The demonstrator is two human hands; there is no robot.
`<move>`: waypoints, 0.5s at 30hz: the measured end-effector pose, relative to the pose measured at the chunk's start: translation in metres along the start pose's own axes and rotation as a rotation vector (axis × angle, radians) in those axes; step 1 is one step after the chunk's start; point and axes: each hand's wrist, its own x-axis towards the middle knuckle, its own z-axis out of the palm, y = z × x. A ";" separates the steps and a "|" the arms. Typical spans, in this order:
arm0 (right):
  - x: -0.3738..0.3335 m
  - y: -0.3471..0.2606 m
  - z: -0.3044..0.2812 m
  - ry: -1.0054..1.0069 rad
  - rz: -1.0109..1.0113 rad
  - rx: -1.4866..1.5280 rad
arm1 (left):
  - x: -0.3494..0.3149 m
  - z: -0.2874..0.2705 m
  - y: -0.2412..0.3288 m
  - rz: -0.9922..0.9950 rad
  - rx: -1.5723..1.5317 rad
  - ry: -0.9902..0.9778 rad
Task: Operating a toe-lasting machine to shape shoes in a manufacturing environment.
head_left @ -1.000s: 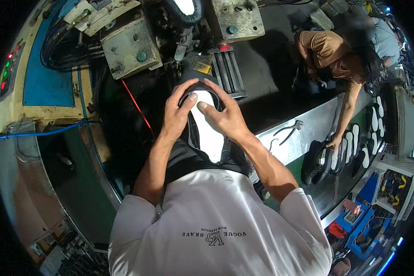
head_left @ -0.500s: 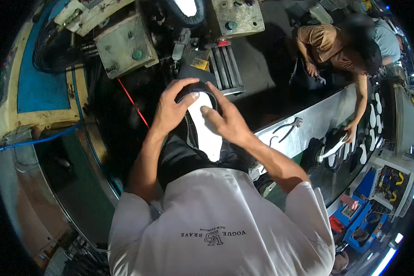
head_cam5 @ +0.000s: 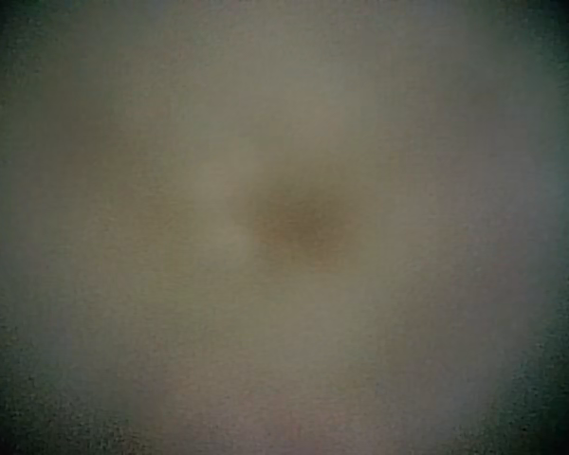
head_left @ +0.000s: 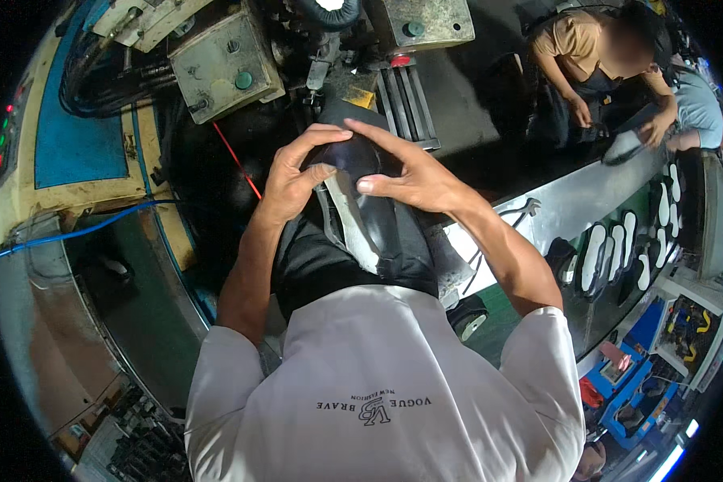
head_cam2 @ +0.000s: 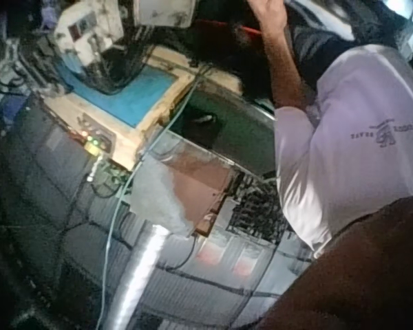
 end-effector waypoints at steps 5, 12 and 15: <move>0.008 0.015 0.015 0.134 -0.042 -0.222 | 0.005 0.013 -0.002 -0.035 0.051 0.070; 0.014 0.041 0.021 0.219 0.112 0.021 | 0.008 0.034 -0.010 -0.302 -0.002 0.210; 0.010 0.044 0.010 0.222 0.200 0.272 | -0.011 0.026 -0.016 -0.401 -0.728 0.239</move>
